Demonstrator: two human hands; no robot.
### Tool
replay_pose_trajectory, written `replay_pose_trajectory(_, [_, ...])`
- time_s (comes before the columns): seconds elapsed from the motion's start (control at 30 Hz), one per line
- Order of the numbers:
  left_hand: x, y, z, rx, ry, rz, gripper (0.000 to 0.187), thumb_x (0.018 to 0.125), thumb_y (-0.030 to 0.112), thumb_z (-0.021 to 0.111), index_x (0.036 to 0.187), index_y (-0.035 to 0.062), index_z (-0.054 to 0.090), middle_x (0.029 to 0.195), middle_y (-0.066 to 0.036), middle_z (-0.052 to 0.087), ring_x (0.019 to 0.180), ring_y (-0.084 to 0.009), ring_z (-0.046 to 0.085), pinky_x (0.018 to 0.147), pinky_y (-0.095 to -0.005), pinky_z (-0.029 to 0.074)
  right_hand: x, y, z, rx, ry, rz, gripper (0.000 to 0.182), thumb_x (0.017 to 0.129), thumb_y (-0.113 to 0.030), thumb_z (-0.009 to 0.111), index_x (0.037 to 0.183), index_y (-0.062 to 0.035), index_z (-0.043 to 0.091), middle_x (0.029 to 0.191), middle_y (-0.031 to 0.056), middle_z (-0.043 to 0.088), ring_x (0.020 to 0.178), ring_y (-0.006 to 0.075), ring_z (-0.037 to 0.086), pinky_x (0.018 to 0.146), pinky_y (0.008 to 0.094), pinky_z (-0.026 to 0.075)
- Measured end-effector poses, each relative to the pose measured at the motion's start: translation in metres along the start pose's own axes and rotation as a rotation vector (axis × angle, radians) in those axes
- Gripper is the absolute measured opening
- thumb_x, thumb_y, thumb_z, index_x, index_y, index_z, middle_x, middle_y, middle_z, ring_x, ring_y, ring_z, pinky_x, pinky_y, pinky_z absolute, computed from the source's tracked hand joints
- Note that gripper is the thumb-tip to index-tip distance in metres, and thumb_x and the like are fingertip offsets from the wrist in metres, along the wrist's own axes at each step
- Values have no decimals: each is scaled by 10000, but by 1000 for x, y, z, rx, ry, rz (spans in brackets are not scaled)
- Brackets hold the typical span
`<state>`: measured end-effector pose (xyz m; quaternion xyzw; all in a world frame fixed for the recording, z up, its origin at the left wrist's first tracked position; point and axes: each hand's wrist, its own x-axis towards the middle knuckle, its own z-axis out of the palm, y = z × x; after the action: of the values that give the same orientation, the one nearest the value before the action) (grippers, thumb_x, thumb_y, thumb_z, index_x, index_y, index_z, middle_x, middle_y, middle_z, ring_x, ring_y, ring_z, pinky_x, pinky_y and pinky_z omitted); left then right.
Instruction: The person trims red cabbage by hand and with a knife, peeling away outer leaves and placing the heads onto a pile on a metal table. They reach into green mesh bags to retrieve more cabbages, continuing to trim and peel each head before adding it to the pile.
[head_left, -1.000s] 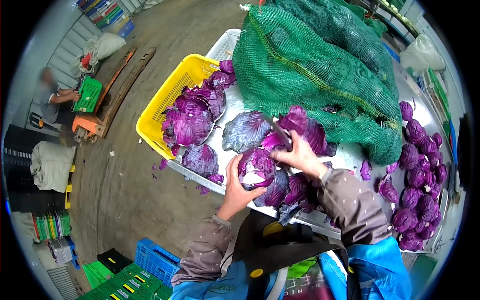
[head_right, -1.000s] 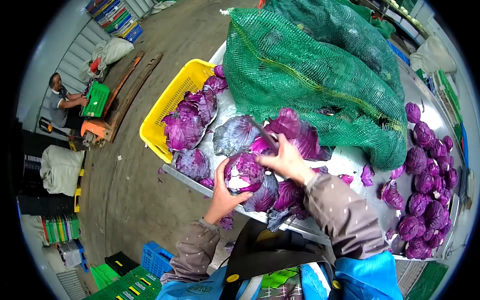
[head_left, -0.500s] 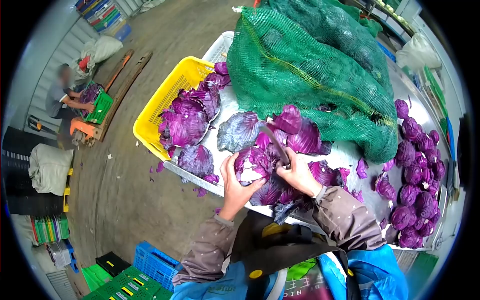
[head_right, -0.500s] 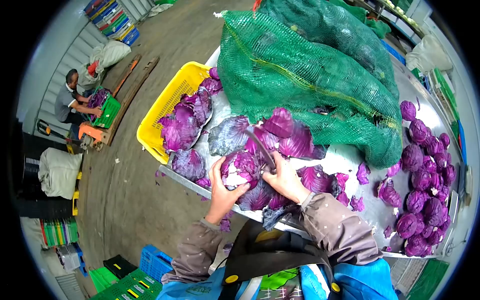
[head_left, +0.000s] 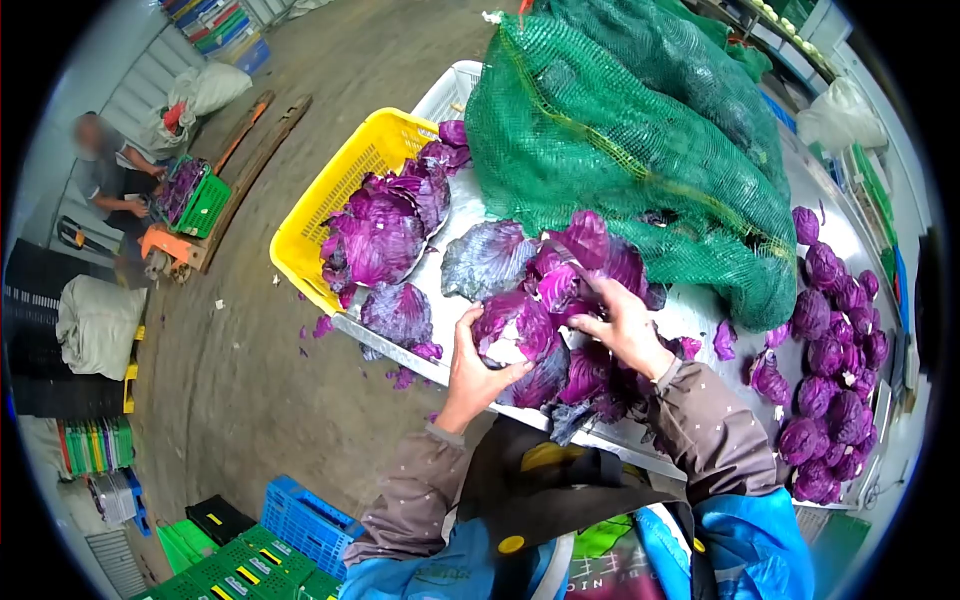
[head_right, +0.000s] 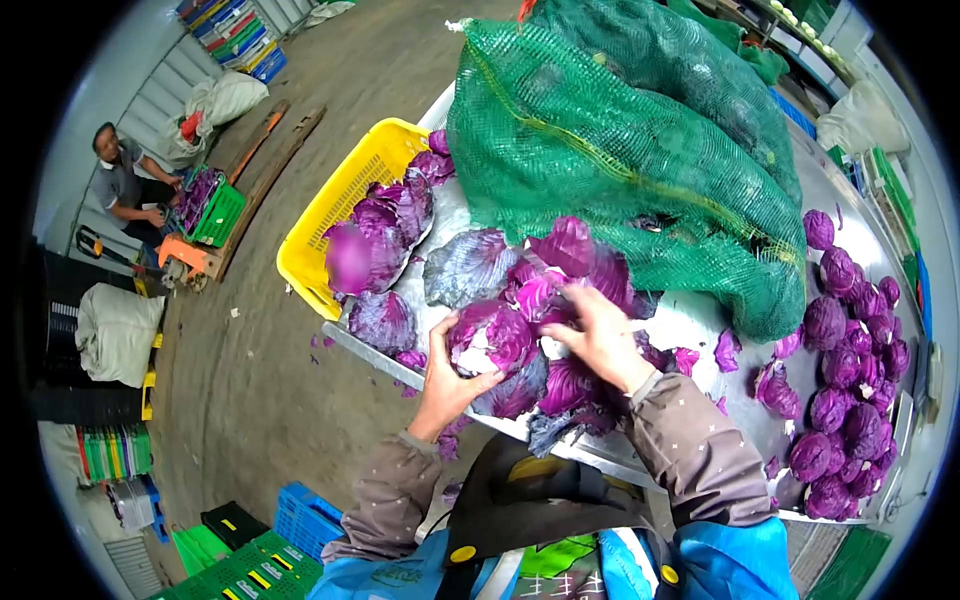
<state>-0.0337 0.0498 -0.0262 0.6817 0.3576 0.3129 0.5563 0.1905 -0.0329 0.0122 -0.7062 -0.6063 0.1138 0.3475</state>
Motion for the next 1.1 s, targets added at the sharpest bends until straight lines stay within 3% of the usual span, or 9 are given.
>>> replay_pose_trajectory(0.17, [6,0,1,95,-47,32,932,603,249,833,1326,-1,300,1323,-210,359,1236,-334,384,1030,-411,334,19,-67,3,-241,-404,-182,440,860,-213,577,1286,-290,502,1180,109,524,774,233,654,600,341,538])
replay_pose_trajectory(0.3, [11,5,3,189,-53,52,945,609,266,821,1345,-7,294,1340,-235,348,1258,-375,363,1042,-428,323,38,-52,11,-278,-322,-267,436,865,-223,558,1292,-289,498,1101,95,567,730,249,648,566,349,533])
replay_pose_trajectory(0.5, [2,8,2,260,-95,172,1026,608,312,823,1396,-16,254,1399,-241,313,1300,-368,333,1066,-404,294,56,-37,21,-151,-251,-195,324,833,-218,600,1143,-135,556,911,146,624,780,315,644,642,418,511])
replay_pose_trajectory(0.6, [-7,16,-5,247,-144,181,984,623,239,818,1400,11,257,1402,-238,306,1293,-384,332,1053,-419,312,51,6,35,57,28,130,279,834,-208,619,1068,-65,570,878,176,645,800,337,642,692,416,498])
replay_pose_trajectory(0.67, [-12,15,-12,267,-205,152,988,615,206,818,1405,21,254,1394,-240,312,1291,-387,334,1048,-423,317,53,12,15,170,-135,454,285,842,-218,624,1067,-50,578,915,189,646,827,321,649,716,385,496])
replay_pose_trajectory(0.83, [-6,32,-1,360,-72,89,966,562,316,854,1320,21,333,1382,-270,242,1254,-412,350,1030,-433,339,18,-26,23,215,-282,288,900,758,-425,715,1403,-56,208,1086,261,595,1026,420,574,901,451,433])
replay_pose_trajectory(0.87, [-1,37,6,412,-44,43,968,554,321,857,1314,16,340,1356,-267,289,1237,-405,370,1019,-434,350,14,-23,38,184,-162,171,796,792,-390,689,1377,-52,268,1067,269,597,1016,412,582,894,448,434])
replay_pose_trajectory(0.97, [7,30,11,522,-32,22,953,573,359,836,1321,20,351,1313,-253,358,1217,-390,397,1005,-424,368,7,-14,50,251,-37,333,535,837,-277,635,1252,-28,407,932,259,622,922,420,602,789,456,450])
replay_pose_trajectory(1.1, [14,31,-11,384,-160,-132,832,626,329,804,1299,38,411,1232,-200,477,1136,-322,493,975,-397,400,15,-8,45,127,-77,328,349,820,-188,613,1094,-24,472,797,221,628,789,403,616,678,457,459])
